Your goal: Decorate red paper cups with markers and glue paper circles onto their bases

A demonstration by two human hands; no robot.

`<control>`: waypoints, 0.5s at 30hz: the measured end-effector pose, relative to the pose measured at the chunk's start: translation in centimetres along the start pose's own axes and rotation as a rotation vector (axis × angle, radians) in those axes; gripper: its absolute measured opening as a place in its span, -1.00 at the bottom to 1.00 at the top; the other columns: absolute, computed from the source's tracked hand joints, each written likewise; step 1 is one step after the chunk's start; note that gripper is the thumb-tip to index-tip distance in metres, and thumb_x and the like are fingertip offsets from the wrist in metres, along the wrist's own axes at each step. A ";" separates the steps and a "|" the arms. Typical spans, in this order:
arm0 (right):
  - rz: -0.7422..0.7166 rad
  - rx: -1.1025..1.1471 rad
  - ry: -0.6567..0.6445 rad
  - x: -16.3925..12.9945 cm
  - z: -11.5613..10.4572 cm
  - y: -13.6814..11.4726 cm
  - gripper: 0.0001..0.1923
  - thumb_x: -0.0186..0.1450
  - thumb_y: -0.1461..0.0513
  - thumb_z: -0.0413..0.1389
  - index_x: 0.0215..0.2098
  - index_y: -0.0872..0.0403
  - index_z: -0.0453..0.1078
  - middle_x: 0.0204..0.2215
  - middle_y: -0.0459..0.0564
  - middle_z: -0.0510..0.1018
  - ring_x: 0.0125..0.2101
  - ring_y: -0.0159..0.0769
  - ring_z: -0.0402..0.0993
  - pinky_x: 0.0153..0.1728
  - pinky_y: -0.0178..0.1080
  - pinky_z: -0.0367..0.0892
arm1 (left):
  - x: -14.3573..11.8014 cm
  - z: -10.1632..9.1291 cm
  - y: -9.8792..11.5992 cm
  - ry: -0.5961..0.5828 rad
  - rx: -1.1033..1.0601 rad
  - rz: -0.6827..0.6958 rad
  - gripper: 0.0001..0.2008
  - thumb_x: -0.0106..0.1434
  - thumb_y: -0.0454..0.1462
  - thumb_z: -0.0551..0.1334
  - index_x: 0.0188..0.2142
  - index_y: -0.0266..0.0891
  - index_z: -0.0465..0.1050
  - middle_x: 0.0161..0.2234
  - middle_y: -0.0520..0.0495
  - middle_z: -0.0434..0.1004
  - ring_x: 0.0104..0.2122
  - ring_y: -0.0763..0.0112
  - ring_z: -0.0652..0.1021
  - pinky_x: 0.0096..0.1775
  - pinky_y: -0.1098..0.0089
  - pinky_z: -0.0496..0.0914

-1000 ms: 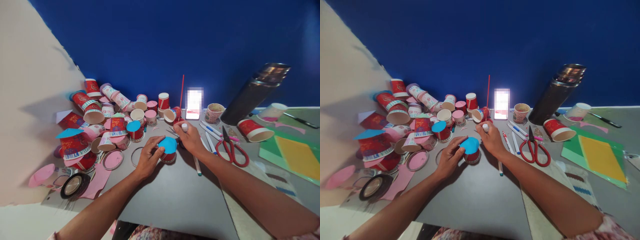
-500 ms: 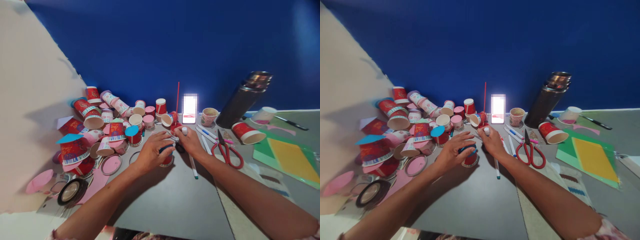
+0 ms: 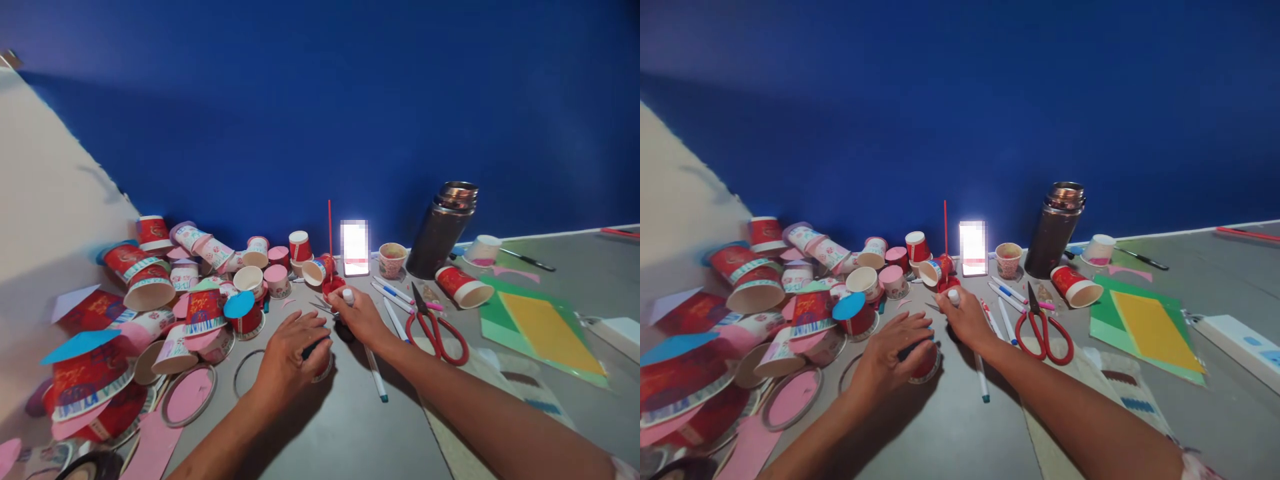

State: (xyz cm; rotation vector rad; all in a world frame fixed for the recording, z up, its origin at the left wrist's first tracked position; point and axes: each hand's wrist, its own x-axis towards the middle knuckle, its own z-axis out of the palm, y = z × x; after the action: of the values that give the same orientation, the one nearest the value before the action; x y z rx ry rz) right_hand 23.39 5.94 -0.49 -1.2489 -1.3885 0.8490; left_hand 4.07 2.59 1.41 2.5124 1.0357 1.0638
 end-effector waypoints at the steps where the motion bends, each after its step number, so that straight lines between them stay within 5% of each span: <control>1: 0.008 0.002 -0.003 0.0 0.0 0.1 -0.56 0.34 -0.14 0.12 -0.34 0.04 0.47 -0.49 -0.08 0.58 -0.52 -0.28 0.43 -0.48 -0.26 0.29 | 0.0 0.1 0.0 -0.002 -0.005 -0.010 -0.82 0.31 -0.27 0.33 -0.15 -0.05 0.72 -0.08 -0.15 0.76 0.03 -0.02 0.70 0.22 -0.19 0.45; 15: 0.033 0.035 -0.080 -0.6 0.3 -0.2 -0.62 0.34 -0.10 0.13 -0.31 0.04 0.47 -0.51 -0.09 0.57 -0.53 -0.30 0.40 -0.49 -0.28 0.28 | -0.4 0.6 -0.1 0.078 0.041 0.058 -0.84 0.30 -0.31 0.32 -0.18 -0.11 0.69 -0.13 -0.14 0.78 -0.04 0.02 0.73 0.14 -0.13 0.53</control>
State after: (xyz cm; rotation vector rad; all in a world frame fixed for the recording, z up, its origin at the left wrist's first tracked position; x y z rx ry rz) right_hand 23.06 5.36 -0.53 -1.2253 -1.4145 0.9511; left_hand 4.22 2.44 0.76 2.5666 1.0214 1.1777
